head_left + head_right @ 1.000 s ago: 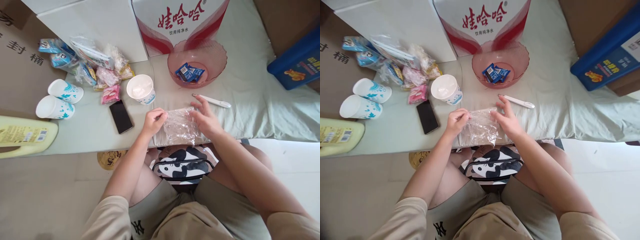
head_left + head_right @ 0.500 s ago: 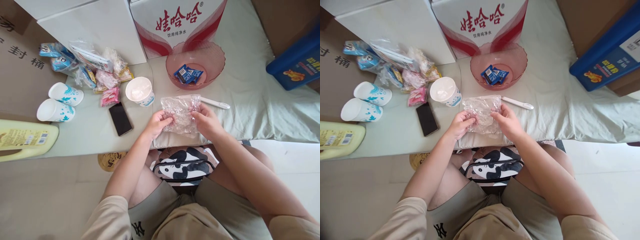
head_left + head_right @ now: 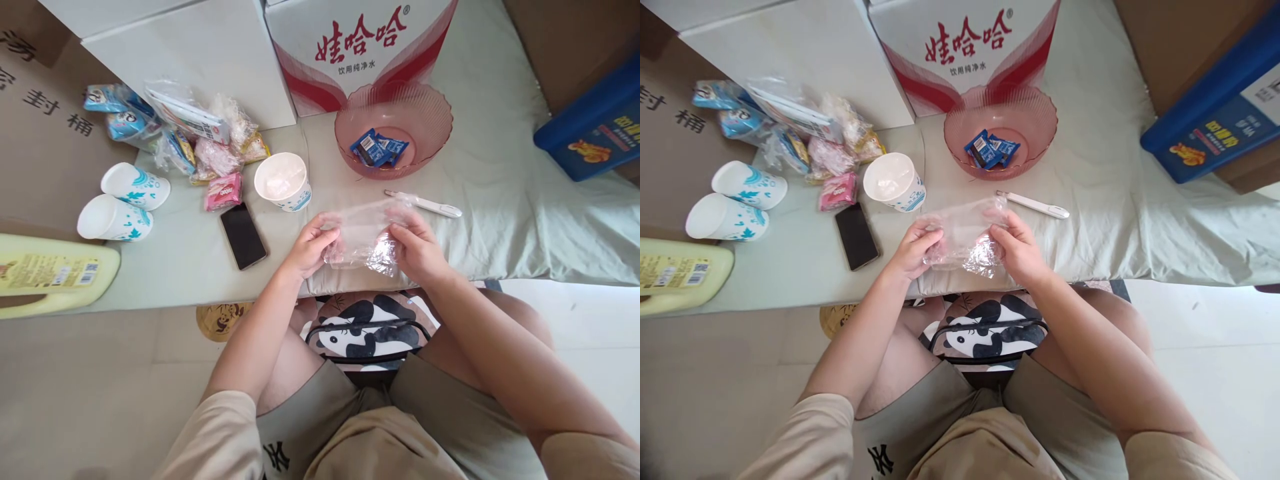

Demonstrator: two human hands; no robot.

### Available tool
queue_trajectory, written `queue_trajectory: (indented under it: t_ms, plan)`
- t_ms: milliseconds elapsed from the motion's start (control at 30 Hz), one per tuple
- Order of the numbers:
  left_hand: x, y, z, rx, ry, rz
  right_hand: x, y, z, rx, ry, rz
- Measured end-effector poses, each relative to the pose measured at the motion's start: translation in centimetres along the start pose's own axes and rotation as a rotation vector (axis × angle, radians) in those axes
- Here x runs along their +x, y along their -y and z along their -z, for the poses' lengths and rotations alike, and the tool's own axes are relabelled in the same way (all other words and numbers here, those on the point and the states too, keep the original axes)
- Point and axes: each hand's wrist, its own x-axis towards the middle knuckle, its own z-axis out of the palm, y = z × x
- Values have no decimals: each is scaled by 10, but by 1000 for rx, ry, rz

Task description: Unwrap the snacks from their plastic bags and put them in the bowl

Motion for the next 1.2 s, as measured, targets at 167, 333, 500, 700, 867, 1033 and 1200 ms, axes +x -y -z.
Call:
queue_trajectory:
  t_ms: [167,333,500,700,867,1033,1200]
  plan:
    - [-2,-8,5,-106,54,-15,-1,1,5,36,97,14]
    - [3,0,14,154,8,-144,5,-4,5,-153,-23,-56]
    - [9,5,20,299,-183,-300,13,-11,7,-177,-115,16]
    - [5,14,9,449,-229,-315,3,-6,6,-586,-232,325]
    - [0,23,-13,353,33,-245,-11,-7,-8,-701,188,296]
    - [3,21,-19,277,-46,-224,-7,-12,-10,-611,-65,257]
    - [-2,25,-19,289,16,-185,1,-14,-3,-593,5,222]
